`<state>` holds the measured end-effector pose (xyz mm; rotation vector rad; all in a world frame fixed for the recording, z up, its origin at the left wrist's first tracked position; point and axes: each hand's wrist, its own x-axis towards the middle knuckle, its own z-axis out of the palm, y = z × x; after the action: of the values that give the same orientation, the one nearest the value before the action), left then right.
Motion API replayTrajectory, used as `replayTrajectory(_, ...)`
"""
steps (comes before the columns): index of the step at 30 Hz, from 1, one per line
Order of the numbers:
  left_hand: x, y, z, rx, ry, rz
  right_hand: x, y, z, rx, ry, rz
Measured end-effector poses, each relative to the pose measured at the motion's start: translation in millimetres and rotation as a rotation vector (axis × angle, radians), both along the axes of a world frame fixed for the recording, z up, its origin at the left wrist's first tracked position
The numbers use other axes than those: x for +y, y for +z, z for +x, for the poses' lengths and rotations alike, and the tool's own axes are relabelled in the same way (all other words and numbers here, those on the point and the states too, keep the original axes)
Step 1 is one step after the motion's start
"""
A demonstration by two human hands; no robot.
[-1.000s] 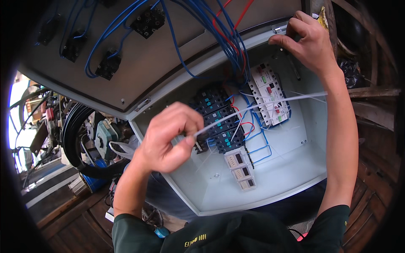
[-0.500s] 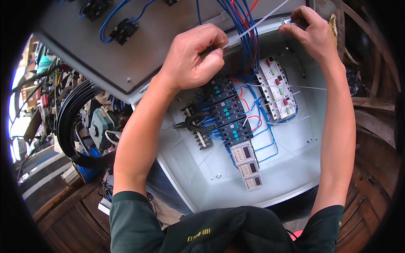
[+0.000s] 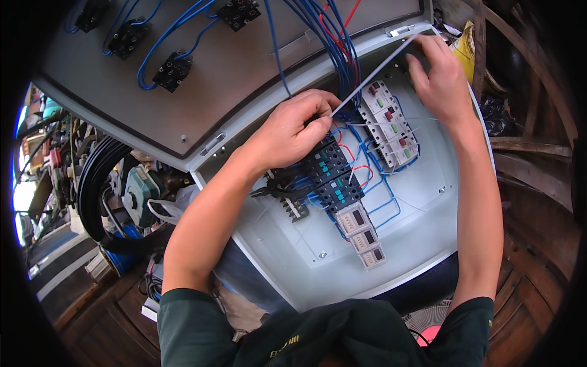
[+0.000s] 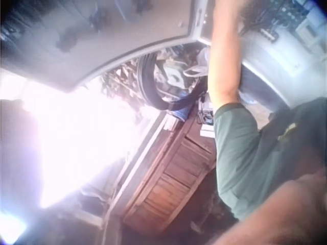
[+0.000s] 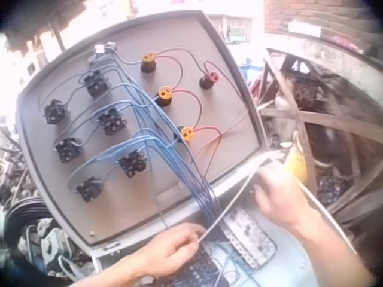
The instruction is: The person is wiring an electrical panel, connecting blue and red wires to various components inside a grey metal box. They are using their hands to strip, insert, and secure the wires into terminals and circuit breakers.
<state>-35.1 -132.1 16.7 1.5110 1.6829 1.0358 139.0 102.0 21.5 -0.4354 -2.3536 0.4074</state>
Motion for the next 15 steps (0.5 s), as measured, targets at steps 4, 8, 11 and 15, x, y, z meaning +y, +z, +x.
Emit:
replayTrajectory(4, -7, 5, 1, -0.217, 0.089, -0.188, -59, 9, 23, -0.12, 0.106, -0.568)
replayTrajectory(8, -5, 4, 6, -0.179, 0.071, -0.239, -98, 13, -2, -0.003, 0.275, -1.358)
replayTrajectory(11, -4, 0, 14, -0.076, 0.114, -0.202, -107, 6, -18, 0.239, 0.21, -1.363)
replayTrajectory(15, -31, -16, 8, -0.035, 0.51, -0.401, -95, 0, -3, 0.237, 0.113, -1.233)
